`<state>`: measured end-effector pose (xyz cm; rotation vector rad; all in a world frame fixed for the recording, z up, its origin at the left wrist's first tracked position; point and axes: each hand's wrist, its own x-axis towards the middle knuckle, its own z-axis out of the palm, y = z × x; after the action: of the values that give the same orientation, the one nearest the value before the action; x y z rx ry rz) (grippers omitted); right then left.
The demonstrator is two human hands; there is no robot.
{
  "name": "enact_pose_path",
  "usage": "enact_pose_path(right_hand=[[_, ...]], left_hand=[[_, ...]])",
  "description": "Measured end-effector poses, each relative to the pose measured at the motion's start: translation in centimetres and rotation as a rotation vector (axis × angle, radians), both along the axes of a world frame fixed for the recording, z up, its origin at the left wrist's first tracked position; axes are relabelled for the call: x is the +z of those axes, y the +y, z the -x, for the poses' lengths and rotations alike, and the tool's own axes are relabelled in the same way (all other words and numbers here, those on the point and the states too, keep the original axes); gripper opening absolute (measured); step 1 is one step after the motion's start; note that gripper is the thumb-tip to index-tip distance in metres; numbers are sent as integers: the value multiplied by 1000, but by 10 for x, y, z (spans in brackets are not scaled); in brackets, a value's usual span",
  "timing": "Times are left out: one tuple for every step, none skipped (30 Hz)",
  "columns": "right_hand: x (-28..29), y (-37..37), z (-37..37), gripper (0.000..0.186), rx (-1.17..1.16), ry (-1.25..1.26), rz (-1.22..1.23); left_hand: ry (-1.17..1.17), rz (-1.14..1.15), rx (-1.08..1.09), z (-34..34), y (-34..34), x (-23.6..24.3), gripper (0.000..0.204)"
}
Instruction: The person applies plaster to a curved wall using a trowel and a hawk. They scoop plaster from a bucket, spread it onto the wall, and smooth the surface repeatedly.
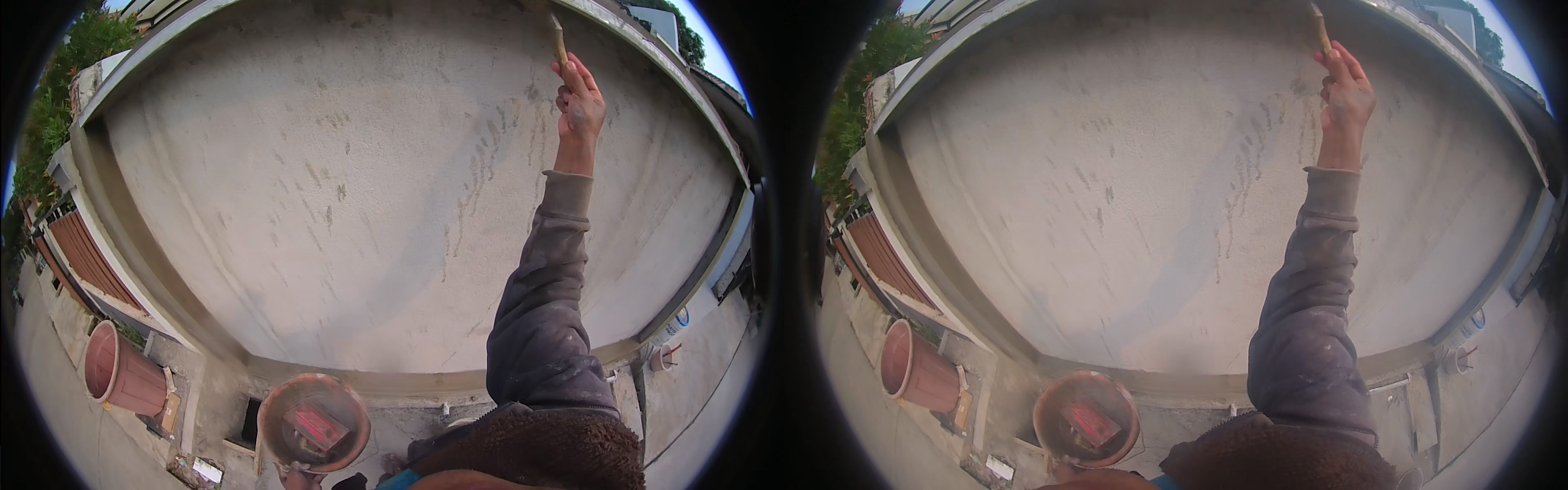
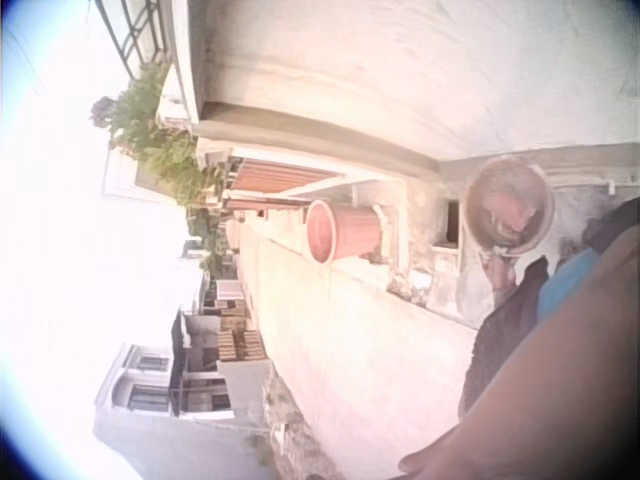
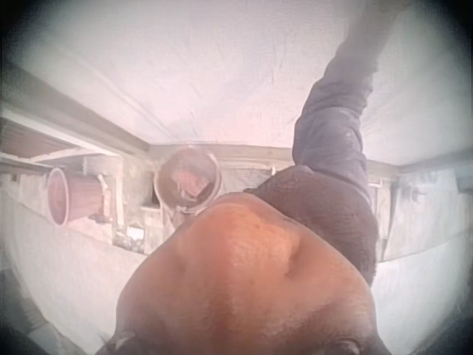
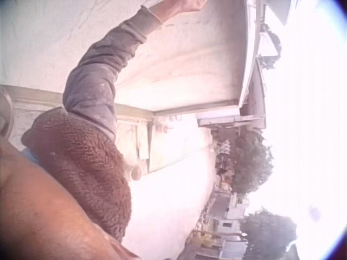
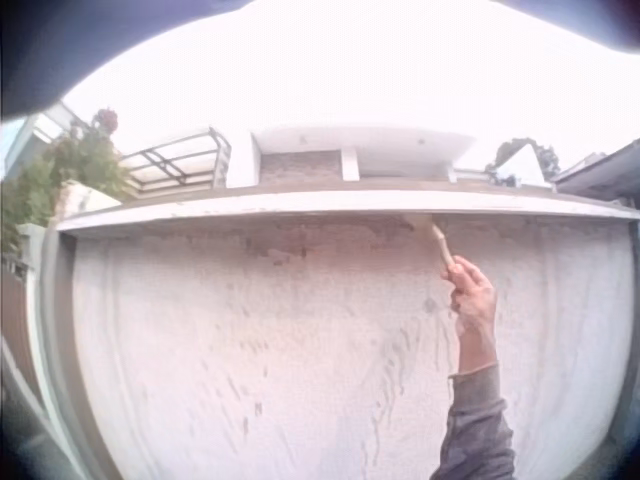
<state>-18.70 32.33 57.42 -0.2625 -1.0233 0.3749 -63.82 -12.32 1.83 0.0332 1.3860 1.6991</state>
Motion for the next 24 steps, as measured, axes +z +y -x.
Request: enact_pose_path(right_hand=[[-11,-4,-31,25,-23,130,-14],[-21,-1,-54,25,10,243,-49],[-25,0,-67,25,35,346,-79],[-21,0,-54,26,64,410,-102],[-16,6,-32,27,97,473,-123],[-7,18,6,29,165,549,-146],[2,26,34,33,194,459,-145],[8,27,86,32,258,417,-101],[13,29,135,32,336,347,-112],[13,27,187,30,416,313,-130],[13,21,232,29,455,255,-125],[13,22,279,29,529,229,-109],[11,17,323,31,611,175,-106],[7,32,364,29,496,57,-78],[2,34,389,27,467,-74,-46],[-3,23,413,26,433,-213,-24],[-10,25,413,25,456,-349,-9],[-24,11,420,24,512,-504,4],[-39,-4,418,23,522,-628,-75],[-51,-28,391,22,506,-888,-136],[-70,-38,368,21,439,-1076,-274],[-85,-65,339,18,337,-1390,-233],[-111,-76,320,19,302,-1520,-421],[-136,-90,309,20,265,-1658,-536]], left_hand=[[50,2,-12,2,-3,1,40],[195,35,-80,4,-9,0,39],[551,140,-244,8,-13,-3,38],[873,262,-400,7,-9,8,38],[1072,352,-492,3,-6,20,37],[1186,441,-527,-6,-11,30,36],[861,291,-366,-16,-4,38,41],[550,146,-153,-28,-3,47,47],[240,-12,33,-38,7,59,54],[-70,-171,219,-46,13,69,61],[-49,-119,203,-48,23,78,60],[-37,-124,231,-54,26,86,59],[-22,-124,258,-59,28,94,59],[-2,-131,265,-62,36,104,58],[7,-156,262,-66,39,110,57],[11,-178,269,-70,36,113,56],[20,-201,276,-72,36,118,55],[17,-231,300,-75,34,116,53],[4,-258,333,-76,32,109,51],[-1,-276,323,-76,35,112,52],[10,-297,312,-73,40,117,53],[30,-332,351,-70,42,115,55],[58,-359,373,-66,46,117,57],[72,-294,357,-62,50,133,59]])
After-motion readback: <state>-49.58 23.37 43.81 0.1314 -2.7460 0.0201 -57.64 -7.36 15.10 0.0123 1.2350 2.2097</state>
